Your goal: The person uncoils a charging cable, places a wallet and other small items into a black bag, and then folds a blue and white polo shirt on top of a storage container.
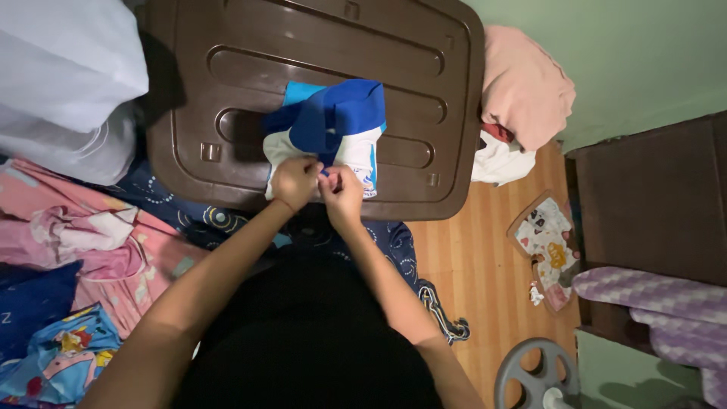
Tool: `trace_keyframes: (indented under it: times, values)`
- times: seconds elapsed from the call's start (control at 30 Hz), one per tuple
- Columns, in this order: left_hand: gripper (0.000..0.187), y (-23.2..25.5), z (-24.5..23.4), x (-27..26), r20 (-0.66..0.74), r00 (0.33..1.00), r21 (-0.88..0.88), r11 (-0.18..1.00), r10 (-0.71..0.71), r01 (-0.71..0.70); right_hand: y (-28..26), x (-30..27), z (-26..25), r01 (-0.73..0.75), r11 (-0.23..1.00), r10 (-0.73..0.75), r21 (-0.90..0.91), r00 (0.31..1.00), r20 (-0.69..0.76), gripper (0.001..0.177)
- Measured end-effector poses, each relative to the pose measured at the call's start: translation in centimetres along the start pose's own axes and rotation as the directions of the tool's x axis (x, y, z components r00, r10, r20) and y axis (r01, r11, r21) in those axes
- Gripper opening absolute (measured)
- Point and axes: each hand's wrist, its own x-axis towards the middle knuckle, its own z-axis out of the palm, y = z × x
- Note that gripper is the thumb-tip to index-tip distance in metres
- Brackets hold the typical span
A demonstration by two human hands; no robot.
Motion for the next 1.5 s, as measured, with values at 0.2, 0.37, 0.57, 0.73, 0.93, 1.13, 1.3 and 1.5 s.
trace_keyframes:
  times: [0.2, 0.37, 0.57, 0.73, 0.93, 1.13, 1.3, 1.5]
  values:
    - [0.025, 0.8, 0.3, -0.2, -0.019, 0.998, 0.106, 0.993, -0.052, 0.053, -1.9, 0.2, -0.6, 0.111, 0.985, -0.115, -0.131, 0.993, -0.027, 0.007]
    - [0.022, 1.8, -0.1, -0.6, -0.107, 0.992, 0.116, 0.992, 0.068, -0.056, -1.9, 0.6, -0.3, 0.153, 0.937, -0.159, -0.313, 0.987, 0.007, 0.007]
    - [0.006, 2.3, -0.9, -0.3, 0.0, 0.791, 0.52, 0.676, 0.612, -0.522, -0.8, 2.8, -3.4, 0.104, 0.983, -0.084, -0.151, 0.987, 0.134, 0.004]
    - [0.01, 3.8, -1.5, 0.5, -0.044, 0.838, 0.265, 0.815, 0.545, -0.516, -0.8, 3.5, -4.7, -0.018, 0.992, 0.037, -0.121, 0.987, 0.159, 0.005]
    - [0.021, 4.9, -1.3, 0.8, 0.077, 0.929, 0.134, 0.919, 0.363, -0.37, 0.4, 3.1, -4.3, -0.191, 0.973, 0.164, 0.126, 0.966, 0.201, 0.007]
    - [0.019, 3.5, -0.5, 1.3, 0.032, 0.967, -0.049, 0.966, 0.254, -0.252, 2.1, 3.4, -4.3, -0.239, 0.946, 0.178, 0.217, 0.947, 0.269, 0.012]
    - [0.017, 2.7, 0.1, 1.8, 0.104, 0.988, 0.086, 0.988, 0.117, -0.127, 3.2, 3.4, -3.7, -0.242, 0.957, 0.184, 0.16, 0.932, 0.312, 0.011]
    - [0.018, 3.2, -0.3, 1.9, 0.121, 0.982, 0.108, 0.981, 0.147, -0.16, 2.5, 3.3, -4.0, -0.132, 0.991, 0.124, 0.033, 0.974, 0.188, 0.008]
